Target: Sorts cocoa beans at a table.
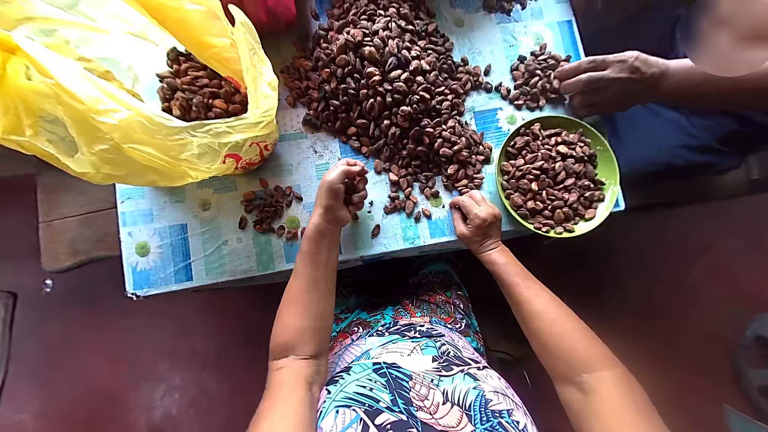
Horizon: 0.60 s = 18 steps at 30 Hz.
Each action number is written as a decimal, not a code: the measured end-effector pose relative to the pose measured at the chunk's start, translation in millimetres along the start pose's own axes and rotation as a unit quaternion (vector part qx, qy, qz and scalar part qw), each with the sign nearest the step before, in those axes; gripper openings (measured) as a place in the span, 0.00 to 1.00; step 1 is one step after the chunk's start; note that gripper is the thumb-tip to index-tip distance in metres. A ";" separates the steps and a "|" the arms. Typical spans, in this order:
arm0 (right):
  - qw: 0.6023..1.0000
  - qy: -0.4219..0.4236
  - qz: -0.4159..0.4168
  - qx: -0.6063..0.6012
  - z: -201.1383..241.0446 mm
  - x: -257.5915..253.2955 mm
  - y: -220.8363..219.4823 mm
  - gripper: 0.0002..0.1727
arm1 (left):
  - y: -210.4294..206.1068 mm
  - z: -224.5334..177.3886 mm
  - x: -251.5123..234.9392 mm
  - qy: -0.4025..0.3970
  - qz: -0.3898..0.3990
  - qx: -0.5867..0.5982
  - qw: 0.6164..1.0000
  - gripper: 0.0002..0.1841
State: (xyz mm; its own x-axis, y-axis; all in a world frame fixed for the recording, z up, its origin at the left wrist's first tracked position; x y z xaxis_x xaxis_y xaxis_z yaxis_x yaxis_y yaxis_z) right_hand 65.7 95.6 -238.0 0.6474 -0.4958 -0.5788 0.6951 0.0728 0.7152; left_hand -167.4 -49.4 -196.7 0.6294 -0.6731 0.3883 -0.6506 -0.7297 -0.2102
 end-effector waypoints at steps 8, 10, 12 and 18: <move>1.000 -0.003 -0.001 -0.005 1.1 -0.7 1.1 0.12 | 6.0 -2.7 -22.9 -0.080 -0.080 -0.196 0.974 0.08; 1.000 0.000 -0.004 -0.004 2.1 -1.1 1.0 0.12 | -1.3 -5.5 -26.4 -0.168 -0.082 -0.415 0.890 0.15; 1.000 0.001 -0.003 -0.001 1.4 -0.9 0.7 0.12 | -14.3 -1.2 -22.7 -0.190 -0.064 -0.537 0.820 0.18; 1.000 0.006 -0.008 -0.002 1.7 -1.0 1.1 0.12 | -30.2 15.9 -9.4 -0.252 -0.040 -0.666 0.701 0.21</move>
Point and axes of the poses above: each hand's wrist, its own x-axis away from the middle knuckle, its own y-axis out of the back of the hand, z = x × y, the point moved 3 cm from there along -x, towards the middle knuckle, and after that the axes turned 6 degrees about -z, right-handed, at the moved point
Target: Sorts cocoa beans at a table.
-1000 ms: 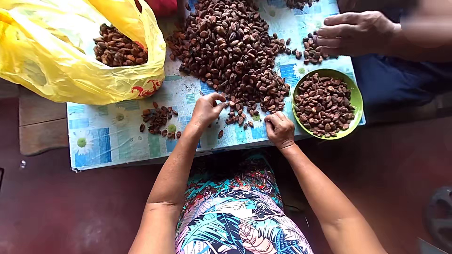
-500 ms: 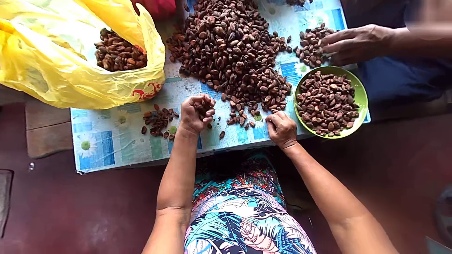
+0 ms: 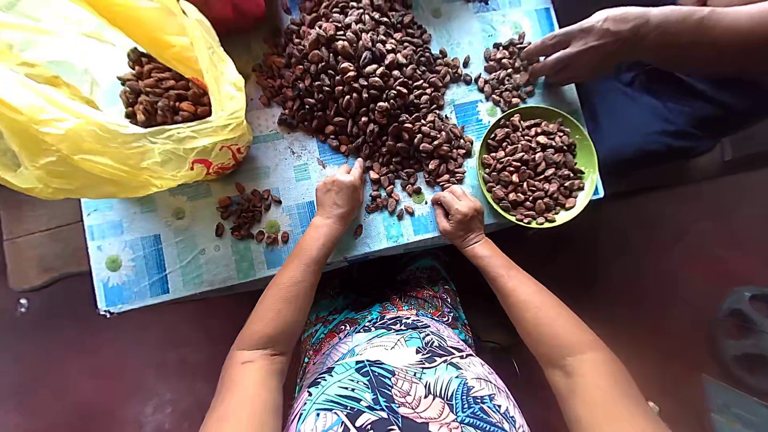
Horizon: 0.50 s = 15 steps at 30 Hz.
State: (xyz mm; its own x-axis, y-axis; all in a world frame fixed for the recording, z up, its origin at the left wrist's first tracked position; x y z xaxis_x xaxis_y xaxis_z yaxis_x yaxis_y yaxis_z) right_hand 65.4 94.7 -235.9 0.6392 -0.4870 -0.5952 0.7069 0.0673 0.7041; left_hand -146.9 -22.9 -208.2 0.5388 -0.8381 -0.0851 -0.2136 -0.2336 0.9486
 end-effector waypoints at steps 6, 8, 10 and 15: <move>1.000 -0.005 -0.018 -0.005 -0.5 1.6 -2.4 0.10 | 9.7 13.1 -15.5 0.037 0.003 0.089 0.995 0.19; 1.000 -0.011 -0.021 -0.004 0.1 2.3 -3.0 0.10 | 15.3 11.6 -13.1 0.105 -0.032 0.251 0.962 0.19; 1.000 -0.017 -0.017 -0.001 0.7 2.9 -4.0 0.09 | 13.4 -21.0 -8.6 0.128 0.005 0.398 0.908 0.16; 0.999 -0.027 -0.034 0.004 6.6 1.9 -0.9 0.08 | -4.2 -151.6 -38.2 -0.056 0.164 0.443 0.879 0.15</move>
State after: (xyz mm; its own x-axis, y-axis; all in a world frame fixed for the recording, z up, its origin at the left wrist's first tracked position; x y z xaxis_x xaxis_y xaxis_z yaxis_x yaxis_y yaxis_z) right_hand 63.9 87.9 -235.1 0.5724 -0.5373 -0.6194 0.7451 0.0255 0.6664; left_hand -43.1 84.8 -162.8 0.2561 -0.9639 0.0728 -0.9211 -0.2204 0.3210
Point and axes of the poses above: each hand's wrist, its own x-axis away from the middle knuckle, its own y-axis out of the back of the hand, z = x × y, the point moved 3 cm from there along -x, towards the middle knuckle, and after that the axes turned 6 degrees about -z, right-handed, at the moved point
